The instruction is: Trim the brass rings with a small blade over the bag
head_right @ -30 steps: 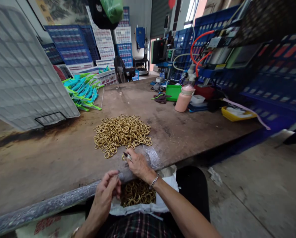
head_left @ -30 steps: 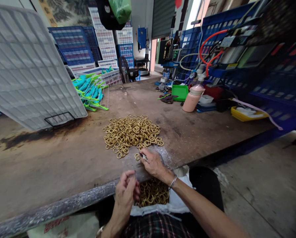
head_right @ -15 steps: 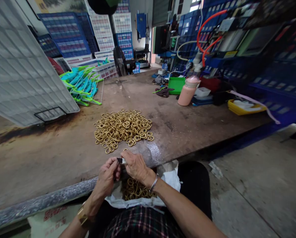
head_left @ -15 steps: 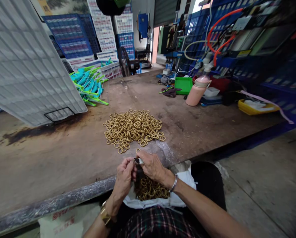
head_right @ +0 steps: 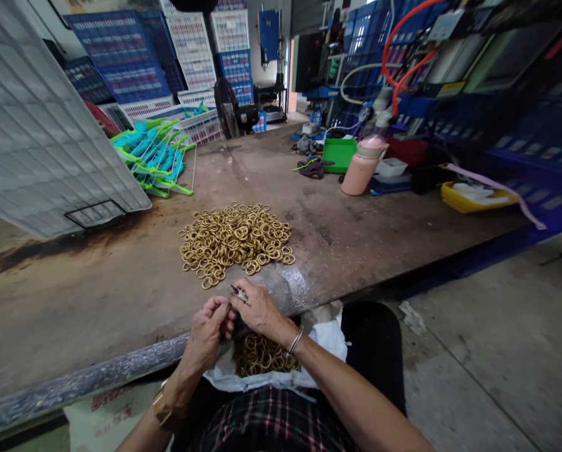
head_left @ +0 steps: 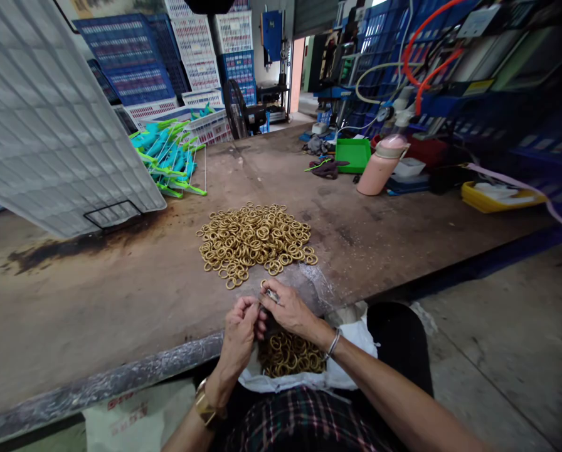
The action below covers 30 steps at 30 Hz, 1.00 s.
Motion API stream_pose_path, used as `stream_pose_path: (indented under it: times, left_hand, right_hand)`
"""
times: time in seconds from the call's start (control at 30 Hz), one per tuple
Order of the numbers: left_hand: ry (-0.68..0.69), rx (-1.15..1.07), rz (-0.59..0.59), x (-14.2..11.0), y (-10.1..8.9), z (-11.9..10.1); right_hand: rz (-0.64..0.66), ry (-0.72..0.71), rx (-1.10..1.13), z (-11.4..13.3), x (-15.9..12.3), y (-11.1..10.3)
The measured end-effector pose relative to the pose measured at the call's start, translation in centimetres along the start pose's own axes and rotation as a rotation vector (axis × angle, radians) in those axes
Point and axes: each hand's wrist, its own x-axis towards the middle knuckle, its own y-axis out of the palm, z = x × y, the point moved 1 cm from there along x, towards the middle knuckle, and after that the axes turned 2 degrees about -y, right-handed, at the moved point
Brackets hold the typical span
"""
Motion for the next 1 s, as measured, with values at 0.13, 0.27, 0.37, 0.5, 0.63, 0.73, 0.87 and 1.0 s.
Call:
stream_pose_path:
  times: [0.13, 0.27, 0.37, 0.5, 0.63, 0.73, 0.87, 1.0]
  left_hand:
    - [-0.011, 0.007, 0.034, 0.0, 0.0, 0.0]
    - [-0.018, 0.039, 0.087, 0.1, 0.0, 0.0]
    - [-0.015, 0.031, 0.105, 0.3, -0.1, 0.0]
    - [-0.040, -0.022, 0.127, 0.3, -0.2, 0.0]
    - [-0.045, -0.091, 0.134, 0.1, -0.4, -0.1]
    - [-0.037, -0.127, 0.135, 0.1, -0.4, -0.2]
    - [-0.018, -0.140, 0.130, 0.1, -0.4, -0.1]
    - [-0.020, -0.158, 0.117, 0.2, -0.4, 0.1]
  right_hand:
    - [-0.018, 0.011, 0.016, -0.1, 0.1, 0.2]
    - [-0.001, 0.023, 0.035, -0.1, 0.1, 0.3]
    - [-0.015, 0.025, 0.038, -0.2, 0.2, 0.4]
    - [-0.047, 0.028, 0.031, -0.5, 0.3, 0.6]
    - [-0.055, 0.066, -0.131, -1.0, 0.1, 0.5]
    - [0.047, 0.037, -0.372, -0.9, -0.4, 0.4]
    - [0.183, 0.031, -0.559, -0.2, -1.0, 0.4]
    - [0.255, 0.035, -0.623, 0.4, -1.1, 0.5]
